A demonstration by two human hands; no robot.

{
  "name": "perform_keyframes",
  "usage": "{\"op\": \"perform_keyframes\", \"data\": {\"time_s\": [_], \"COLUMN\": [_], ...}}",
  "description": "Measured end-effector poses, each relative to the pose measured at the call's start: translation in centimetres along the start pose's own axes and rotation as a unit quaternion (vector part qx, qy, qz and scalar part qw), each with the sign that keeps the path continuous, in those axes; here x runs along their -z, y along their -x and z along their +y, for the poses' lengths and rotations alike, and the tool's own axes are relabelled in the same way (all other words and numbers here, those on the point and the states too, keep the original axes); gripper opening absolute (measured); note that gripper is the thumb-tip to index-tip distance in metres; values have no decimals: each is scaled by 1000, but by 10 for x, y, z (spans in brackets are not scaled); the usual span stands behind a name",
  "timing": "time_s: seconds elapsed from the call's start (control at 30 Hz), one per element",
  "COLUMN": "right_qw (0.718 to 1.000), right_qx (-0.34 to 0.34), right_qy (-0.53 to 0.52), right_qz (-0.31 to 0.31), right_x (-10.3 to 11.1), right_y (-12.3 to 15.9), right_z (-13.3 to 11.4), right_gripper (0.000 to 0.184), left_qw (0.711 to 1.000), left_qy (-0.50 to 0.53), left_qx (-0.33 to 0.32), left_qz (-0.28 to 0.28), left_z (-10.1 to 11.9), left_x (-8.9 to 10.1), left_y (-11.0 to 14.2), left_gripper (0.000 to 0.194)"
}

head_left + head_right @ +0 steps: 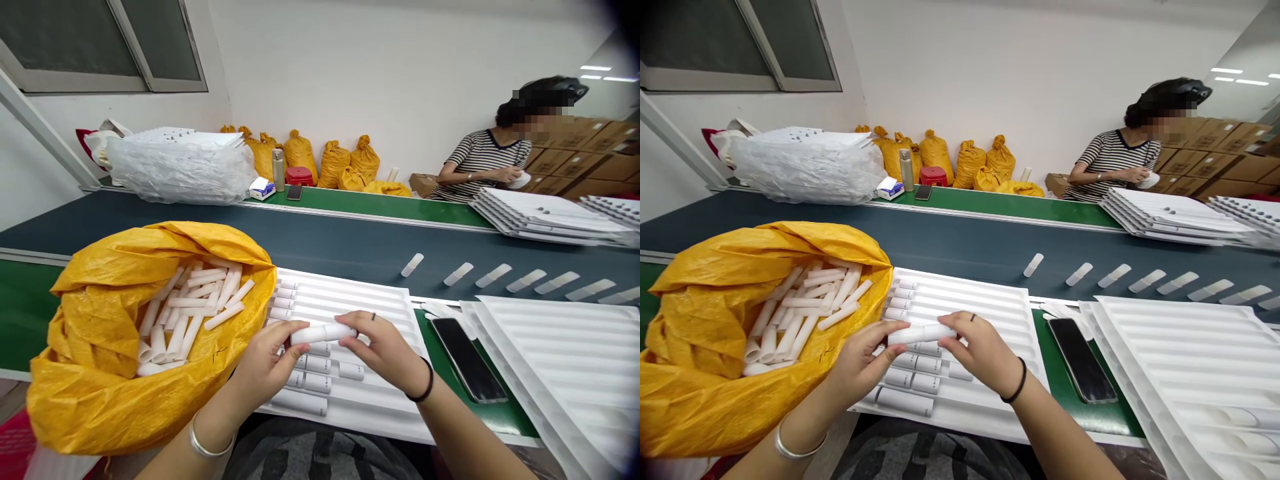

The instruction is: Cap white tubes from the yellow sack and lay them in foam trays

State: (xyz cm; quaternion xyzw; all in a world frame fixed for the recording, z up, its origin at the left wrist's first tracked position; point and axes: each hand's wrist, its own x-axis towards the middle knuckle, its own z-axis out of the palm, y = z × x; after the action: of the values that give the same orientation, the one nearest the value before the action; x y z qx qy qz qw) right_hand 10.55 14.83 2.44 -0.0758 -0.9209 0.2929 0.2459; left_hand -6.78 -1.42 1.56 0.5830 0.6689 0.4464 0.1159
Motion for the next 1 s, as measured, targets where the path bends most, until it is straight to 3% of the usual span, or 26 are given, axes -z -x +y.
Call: {"op": "perform_keyframes", "data": {"time_s": [0.07, 0.17, 0.27, 0.33, 0.4, 0.5, 0.6, 0.73, 0.8, 0.9, 0.93, 1.0], "right_qw": [997, 982, 949, 921, 897, 875, 866, 881, 906, 941, 947, 954], "right_qx": [5, -134, -265, -341, -403, -450, -463, -430, -385, -249, -222, -191], "right_qy": [64, 133, 168, 182, 183, 175, 183, 192, 160, 72, 99, 154], "right_qz": [-45, -25, 32, 40, 19, -30, -44, -41, -72, -216, -210, -173], "right_x": [-9, -11, 5, 17, 23, 26, 32, 36, 24, -9, -21, -38], "right_y": [-10, -39, -71, -86, -93, -96, -93, -64, -33, 25, 42, 68], "right_z": [18, 64, 119, 151, 173, 187, 180, 135, 102, 58, 48, 35], "right_gripper": [24, 22, 27, 27, 24, 23, 30, 30, 29, 15, 7, 13], "left_qw": [998, 992, 963, 934, 916, 909, 908, 920, 930, 966, 976, 985], "left_qy": [-40, -113, -229, -294, -313, -292, -264, -253, -243, -143, -90, 14], "left_qx": [4, 53, 138, 205, 251, 295, 320, 299, 270, 182, 148, 95], "left_qz": [-37, -26, 24, 8, -14, -42, -54, 8, 55, 119, 131, 141], "left_z": [-4, -24, -60, -85, -107, -127, -131, -117, -102, -76, -68, -56], "left_x": [7, 29, 61, 78, 85, 80, 72, 75, 78, 72, 67, 55], "left_y": [4, 7, 7, 4, 0, -2, 0, 5, 5, 1, 0, -3], "left_gripper": [36, 54, 42, 36, 33, 27, 22, 25, 33, 33, 30, 24]}}
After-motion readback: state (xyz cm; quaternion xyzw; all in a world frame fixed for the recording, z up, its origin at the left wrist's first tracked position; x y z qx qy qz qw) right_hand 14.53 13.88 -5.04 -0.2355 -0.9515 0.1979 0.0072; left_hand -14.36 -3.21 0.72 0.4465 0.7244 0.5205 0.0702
